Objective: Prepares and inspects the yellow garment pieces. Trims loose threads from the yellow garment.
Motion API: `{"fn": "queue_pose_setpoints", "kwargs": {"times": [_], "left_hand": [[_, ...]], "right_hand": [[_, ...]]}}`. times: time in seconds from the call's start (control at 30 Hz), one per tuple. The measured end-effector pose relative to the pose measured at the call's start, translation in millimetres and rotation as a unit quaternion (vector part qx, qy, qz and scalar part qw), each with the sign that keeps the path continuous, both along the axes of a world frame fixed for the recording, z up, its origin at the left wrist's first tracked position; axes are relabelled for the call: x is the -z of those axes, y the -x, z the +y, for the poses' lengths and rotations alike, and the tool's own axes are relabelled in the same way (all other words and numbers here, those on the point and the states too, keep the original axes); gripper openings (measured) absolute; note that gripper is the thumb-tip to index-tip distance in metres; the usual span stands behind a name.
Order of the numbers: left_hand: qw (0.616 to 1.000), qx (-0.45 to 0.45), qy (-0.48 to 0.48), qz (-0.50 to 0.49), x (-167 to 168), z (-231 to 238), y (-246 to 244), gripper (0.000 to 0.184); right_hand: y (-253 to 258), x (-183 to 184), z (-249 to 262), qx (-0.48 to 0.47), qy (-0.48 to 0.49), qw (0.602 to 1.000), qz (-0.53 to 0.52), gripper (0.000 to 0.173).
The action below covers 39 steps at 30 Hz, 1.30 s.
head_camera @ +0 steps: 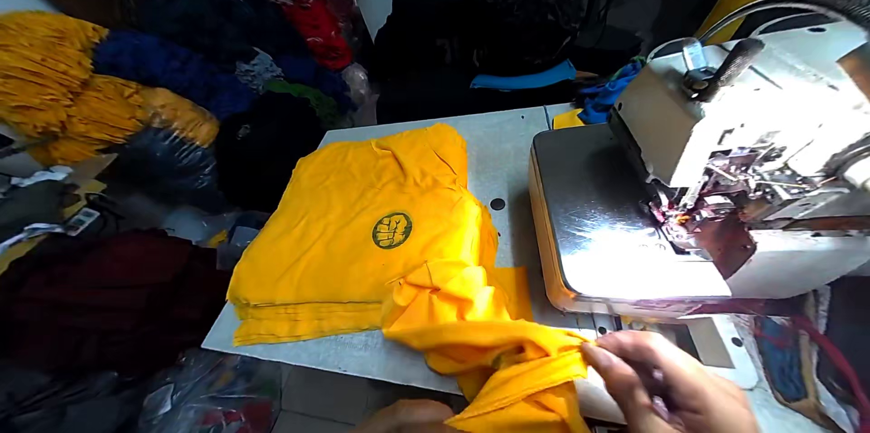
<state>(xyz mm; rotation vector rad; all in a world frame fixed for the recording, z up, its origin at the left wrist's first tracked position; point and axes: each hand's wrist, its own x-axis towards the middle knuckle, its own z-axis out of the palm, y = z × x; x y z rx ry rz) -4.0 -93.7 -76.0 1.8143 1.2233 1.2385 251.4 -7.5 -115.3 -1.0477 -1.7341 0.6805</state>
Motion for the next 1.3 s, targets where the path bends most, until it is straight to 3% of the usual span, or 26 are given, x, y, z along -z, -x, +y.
{"fn": "queue_pose_setpoints", "kwargs": {"times": [0.1,0.17,0.23,0.3,0.43,0.53,0.6,0.7,0.8,0.9,0.97,1.03,1.13,1.3], "left_hand": [[0.999,-0.026,-0.03,-0.007,-20.9,32.9,-23.0,0.009],[0.997,-0.018,-0.006,-0.075,-27.7,57.4,-39.4,0.013],[0.984,0.035,0.059,-0.163,-43.4,77.4,-51.3,0.02],[0.97,0.123,0.106,-0.183,-63.8,93.4,-56.1,0.017],[0.937,0.343,0.03,-0.06,-106.5,119.3,-45.6,0.012],[0.92,0.392,-0.02,0.008,-121.9,125.5,-31.8,0.024],[0.931,0.366,-0.007,-0.008,-119.2,123.6,-24.6,0.027],[0.961,0.26,0.018,-0.089,-122.3,115.5,-19.0,0.023],[0.964,0.232,0.009,-0.132,-127.7,114.6,-11.2,0.022],[0.986,0.162,-0.02,-0.041,-95.0,132.9,-8.8,0.017],[0.99,0.124,0.005,-0.064,-66.9,142.7,-14.6,0.012],[0.987,0.121,0.044,-0.1,-53.4,139.9,-26.3,0.012],[0.986,0.144,0.051,-0.064,-49.8,131.0,-42.4,0.016],[0.982,0.19,0.019,0.001,-69.0,121.4,-50.0,0.014]], "right_hand": [[-8.1,-6.7,-8.3,0.024,0.03,0.999,0.035,0.017],[-9.7,-2.2,-7.7,0.012,0.034,0.999,0.039,0.021],[-10.7,-3.4,-2.1,-0.013,0.015,0.998,0.063,0.027],[-6.6,-6.4,5.4,-0.051,0.0,0.993,0.107,0.032],[9.5,-11.1,14.6,-0.057,-0.016,0.984,0.168,0.039],[11.2,-19.1,19.2,-0.071,-0.004,0.981,0.178,0.028],[9.7,-21.4,21.6,-0.091,0.013,0.982,0.166,0.015],[-0.5,-35.5,18.0,-0.114,0.014,0.977,0.178,0.018],[-16.8,-53.9,8.0,-0.163,-0.009,0.964,0.208,0.019],[-21.5,-43.5,6.2,-0.162,0.059,0.96,0.22,0.016],[-16.6,-29.9,5.7,-0.127,0.144,0.96,0.203,0.012],[-8.6,-17.4,4.6,-0.084,0.162,0.965,0.191,0.015],[3.1,-5.1,4.6,-0.032,0.118,0.977,0.172,0.028],[16.7,-1.7,7.9,-0.04,0.077,0.985,0.151,0.041]]}}
